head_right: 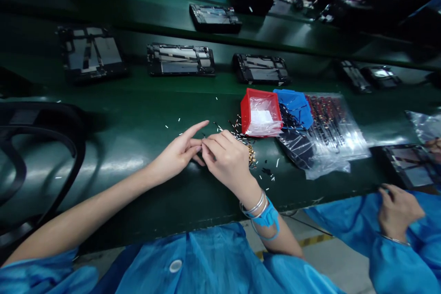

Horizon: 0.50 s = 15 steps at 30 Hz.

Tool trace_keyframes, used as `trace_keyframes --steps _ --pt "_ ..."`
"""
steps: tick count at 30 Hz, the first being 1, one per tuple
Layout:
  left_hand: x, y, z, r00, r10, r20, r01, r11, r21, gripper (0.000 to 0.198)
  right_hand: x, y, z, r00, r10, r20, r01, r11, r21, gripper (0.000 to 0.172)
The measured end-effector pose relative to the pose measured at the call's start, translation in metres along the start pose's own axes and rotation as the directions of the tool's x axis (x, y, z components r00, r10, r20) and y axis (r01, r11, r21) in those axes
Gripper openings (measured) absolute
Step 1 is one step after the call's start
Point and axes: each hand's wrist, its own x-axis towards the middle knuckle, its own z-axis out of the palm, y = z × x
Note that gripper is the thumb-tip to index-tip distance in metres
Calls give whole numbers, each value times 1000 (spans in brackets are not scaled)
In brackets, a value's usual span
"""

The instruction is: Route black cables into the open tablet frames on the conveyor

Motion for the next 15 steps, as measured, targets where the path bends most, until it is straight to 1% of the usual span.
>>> trace_keyframes --steps 1,3,4,5,6,7,8,9,10,11,12,13,14,15 --pt "0 1 -1 1000 -15 7 15 1000 -25 65 0 8 -3 1000 23 -21 -24 999 -37 15" --pt "2 3 -3 998 -53 22 54 995 -87 66 1 28 -10 987 116 -115 -135 976 -173 17" --pt "3 4 -4 997 -68 32 71 991 -116 67 1 39 -13 965 183 -190 -231 935 -271 20" --pt "4 4 -5 996 -77 44 83 987 -139 68 1 48 -17 943 228 -241 -304 887 -347 23" --pt "5 5 -7 995 -81 58 89 983 -158 70 1 54 -19 935 246 -256 -332 861 -385 24" --pt "5 5 -8 994 -81 74 93 980 -176 72 0 57 -19 938 246 -243 -326 866 -380 25" --pt "5 5 -8 992 -80 96 97 976 -195 74 0 56 -18 956 223 -191 -277 901 -334 26" --pt "4 4 -9 990 -77 120 101 971 -217 76 -1 52 -15 978 169 -119 -195 946 -258 27" --pt "3 3 -9 987 -69 145 103 965 -240 77 -2 46 -12 995 89 -53 -96 983 -158 27" --pt "1 3 -9 982 -60 179 105 960 -259 78 -2 39 -8 1000 -4 2 4 998 -57 28" --pt "-1 3 -9 973 -53 223 113 958 -264 78 -3 32 -5 995 -94 15 94 995 12 28" --pt "-1 4 -10 962 -54 269 124 961 -248 78 -4 28 -2 990 -136 -20 137 989 48 27" --pt "0 6 -13 955 -61 292 125 971 -205 77 -5 26 1 992 -110 -63 114 991 67 27" --pt "4 10 -18 965 -65 255 100 987 -129 75 -6 27 3 994 -47 -99 56 994 91 26"
